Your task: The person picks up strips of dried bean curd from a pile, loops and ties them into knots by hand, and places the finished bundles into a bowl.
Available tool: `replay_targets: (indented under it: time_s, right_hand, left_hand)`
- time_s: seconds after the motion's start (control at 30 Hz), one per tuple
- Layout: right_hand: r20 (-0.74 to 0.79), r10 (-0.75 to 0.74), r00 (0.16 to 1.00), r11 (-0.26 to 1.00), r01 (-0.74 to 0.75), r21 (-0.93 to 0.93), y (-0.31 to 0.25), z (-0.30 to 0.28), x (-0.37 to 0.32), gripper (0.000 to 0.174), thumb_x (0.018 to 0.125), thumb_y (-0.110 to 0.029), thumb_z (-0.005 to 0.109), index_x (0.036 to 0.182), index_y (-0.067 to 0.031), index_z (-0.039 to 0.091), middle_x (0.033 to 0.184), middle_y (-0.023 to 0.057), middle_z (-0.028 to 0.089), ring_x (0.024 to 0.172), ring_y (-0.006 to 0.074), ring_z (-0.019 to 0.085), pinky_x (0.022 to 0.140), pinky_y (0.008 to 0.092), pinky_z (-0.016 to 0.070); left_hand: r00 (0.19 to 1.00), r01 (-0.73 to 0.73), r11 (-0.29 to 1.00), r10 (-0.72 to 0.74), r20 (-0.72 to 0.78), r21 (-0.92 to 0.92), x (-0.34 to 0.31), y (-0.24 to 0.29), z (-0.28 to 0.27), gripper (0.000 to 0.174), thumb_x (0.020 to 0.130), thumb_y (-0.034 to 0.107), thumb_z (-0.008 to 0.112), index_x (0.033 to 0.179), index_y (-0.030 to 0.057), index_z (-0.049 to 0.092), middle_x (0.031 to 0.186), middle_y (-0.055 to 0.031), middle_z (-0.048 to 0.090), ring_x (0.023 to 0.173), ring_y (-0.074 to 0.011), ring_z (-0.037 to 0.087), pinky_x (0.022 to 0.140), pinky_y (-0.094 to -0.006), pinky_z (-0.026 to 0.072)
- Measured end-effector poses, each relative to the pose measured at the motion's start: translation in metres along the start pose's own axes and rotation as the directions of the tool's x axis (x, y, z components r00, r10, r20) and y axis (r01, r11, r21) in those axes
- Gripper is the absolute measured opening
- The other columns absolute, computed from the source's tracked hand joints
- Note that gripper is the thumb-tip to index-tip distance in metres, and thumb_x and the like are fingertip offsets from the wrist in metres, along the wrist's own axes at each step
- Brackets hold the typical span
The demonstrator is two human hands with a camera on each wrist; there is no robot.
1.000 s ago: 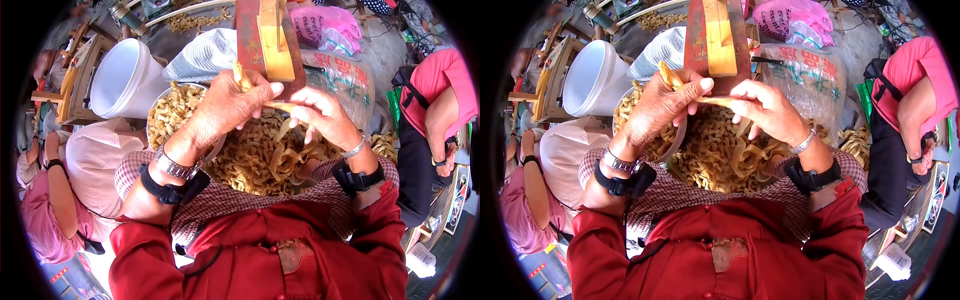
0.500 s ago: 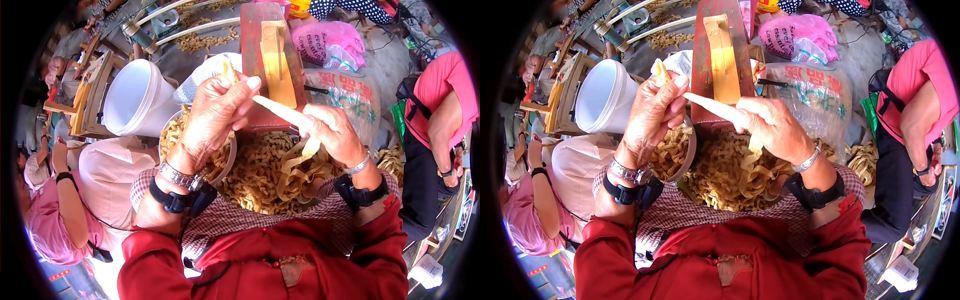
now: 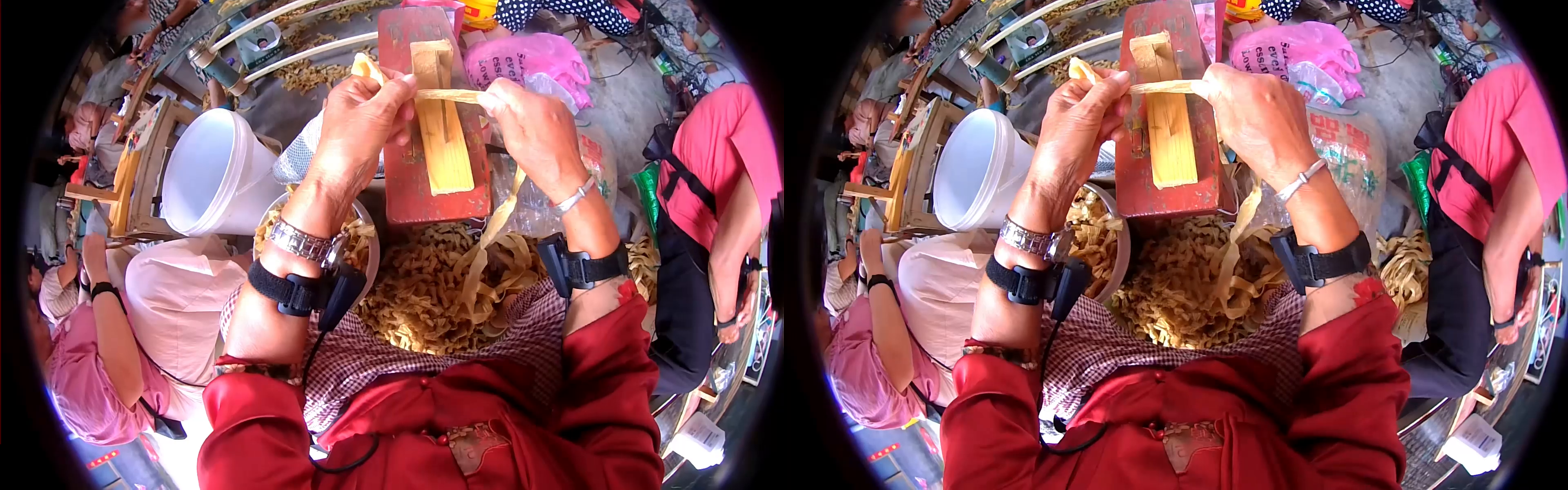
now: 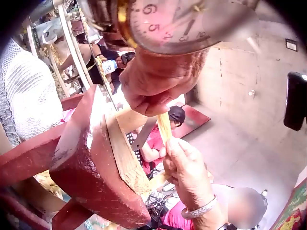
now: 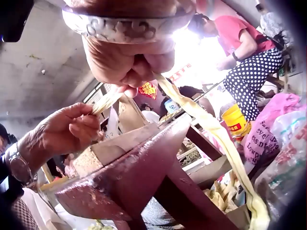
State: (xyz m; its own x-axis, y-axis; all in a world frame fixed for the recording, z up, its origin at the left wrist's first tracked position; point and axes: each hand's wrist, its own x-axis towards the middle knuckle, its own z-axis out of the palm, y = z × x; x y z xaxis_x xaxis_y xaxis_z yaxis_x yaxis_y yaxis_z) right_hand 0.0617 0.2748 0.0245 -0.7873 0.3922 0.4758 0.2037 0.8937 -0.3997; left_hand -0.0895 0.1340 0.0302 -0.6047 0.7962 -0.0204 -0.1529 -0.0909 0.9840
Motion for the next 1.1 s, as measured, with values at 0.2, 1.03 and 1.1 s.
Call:
replay_targets:
  time_s: [0.2, 1.03, 1.1]
  right_hand:
    - [0.156, 0.054, 0.986, 0.987, -0.029, -0.161, 0.014, 0.015, -0.015, 0.015, 0.088, -0.019, 0.052, 0.079, -0.0077, 0.054, 0.066, 0.0171, 0.058, 0.065, 0.0391, 0.059, 0.054, 0.0486, 0.0442]
    - [-0.030, -0.192, 0.981, 0.644, 0.149, 0.750, -0.104, 0.020, -0.118, 0.012, 0.084, -0.013, 0.060, 0.081, -0.0030, 0.054, 0.072, 0.0116, 0.054, 0.065, 0.0309, 0.057, 0.057, 0.0404, 0.0438]
    - [-0.061, 0.069, 0.996, 0.684, -0.003, 0.730, -0.093, 0.016, -0.110, 0.010, 0.087, -0.012, 0.056, 0.088, -0.0021, 0.055, 0.076, 0.0122, 0.053, 0.068, 0.0289, 0.056, 0.059, 0.0379, 0.0440]
  left_hand:
    - [0.955, -0.118, 0.749, 0.266, -0.133, 0.653, 0.002, -0.029, -0.024, 0.023, 0.088, 0.024, 0.062, 0.078, 0.0036, 0.062, 0.061, -0.0003, 0.058, 0.046, -0.0044, 0.047, 0.043, -0.0198, 0.0396]
    - [0.670, 0.678, 0.731, -0.658, 0.344, 0.077, -0.103, -0.043, 0.021, 0.021, 0.090, 0.021, 0.061, 0.099, 0.0026, 0.062, 0.076, 0.0028, 0.060, 0.064, -0.0027, 0.051, 0.054, -0.0194, 0.0416]
    - [0.789, 0.465, 0.884, -0.440, 0.429, 0.051, -0.100, -0.044, 0.010, 0.017, 0.092, 0.020, 0.058, 0.099, 0.0044, 0.062, 0.080, 0.0026, 0.062, 0.066, -0.0014, 0.052, 0.055, -0.0174, 0.0404]
